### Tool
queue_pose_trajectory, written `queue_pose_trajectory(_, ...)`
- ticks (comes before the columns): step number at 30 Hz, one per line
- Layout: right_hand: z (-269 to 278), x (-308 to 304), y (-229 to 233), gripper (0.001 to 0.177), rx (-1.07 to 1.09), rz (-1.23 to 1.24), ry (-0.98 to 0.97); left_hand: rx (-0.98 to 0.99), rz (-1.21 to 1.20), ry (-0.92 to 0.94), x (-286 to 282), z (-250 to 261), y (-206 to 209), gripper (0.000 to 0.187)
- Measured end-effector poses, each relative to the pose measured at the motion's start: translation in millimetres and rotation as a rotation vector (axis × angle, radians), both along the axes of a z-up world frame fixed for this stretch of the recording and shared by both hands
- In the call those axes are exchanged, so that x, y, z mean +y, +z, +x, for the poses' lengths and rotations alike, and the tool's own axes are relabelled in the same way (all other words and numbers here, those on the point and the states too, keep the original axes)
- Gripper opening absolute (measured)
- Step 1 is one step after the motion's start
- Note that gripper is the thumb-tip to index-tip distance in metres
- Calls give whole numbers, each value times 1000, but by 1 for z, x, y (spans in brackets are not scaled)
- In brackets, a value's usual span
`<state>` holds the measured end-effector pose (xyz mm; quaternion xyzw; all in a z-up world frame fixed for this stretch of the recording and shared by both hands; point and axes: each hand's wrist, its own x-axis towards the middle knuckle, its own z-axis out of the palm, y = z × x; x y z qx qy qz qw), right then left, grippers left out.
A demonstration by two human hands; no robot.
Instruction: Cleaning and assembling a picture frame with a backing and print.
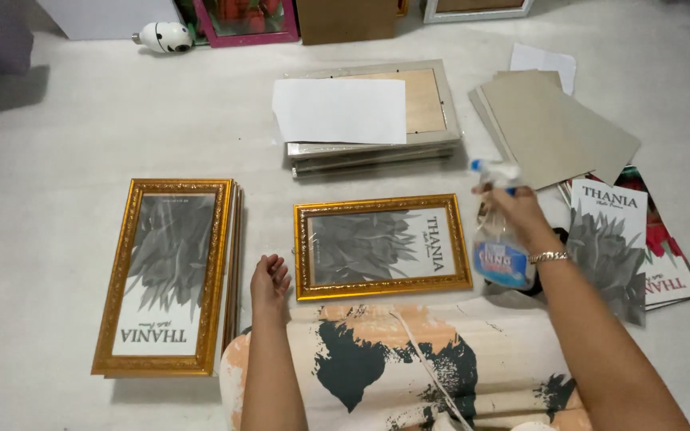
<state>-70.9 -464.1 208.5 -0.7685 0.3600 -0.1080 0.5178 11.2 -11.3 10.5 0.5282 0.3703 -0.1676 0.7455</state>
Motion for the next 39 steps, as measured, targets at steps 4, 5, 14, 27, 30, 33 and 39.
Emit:
queue_pose_trajectory(4, -28, 2, -45, 63, 356, -58, 297, 9, -10, 4, 4, -1, -17, 36)
queue_pose_trajectory(5, -35, 6, -44, 65, 419, -74, 396, 9, -14, 3, 5, 1, -23, 36)
queue_pose_trajectory(14, -34, 26, -66, 83, 695, -371, 522, 15, -19, -19, -1, 1, -1, 38)
queue_pose_trajectory(27, -2, 167, -38, 67, 349, -106, 566, 2, -49, 5, 6, 2, -21, 39)
queue_pose_trajectory(30, 4, 138, -50, 66, 187, -58, 447, 10, -48, 3, 4, 2, -16, 40)
queue_pose_trajectory(33, 17, 77, -77, 66, 7, -211, 318, 7, -42, -10, 1, 1, -4, 41)
queue_pose_trajectory(39, 57, -20, -36, 57, -52, -487, -21, 16, -18, -11, -2, 4, -4, 39)
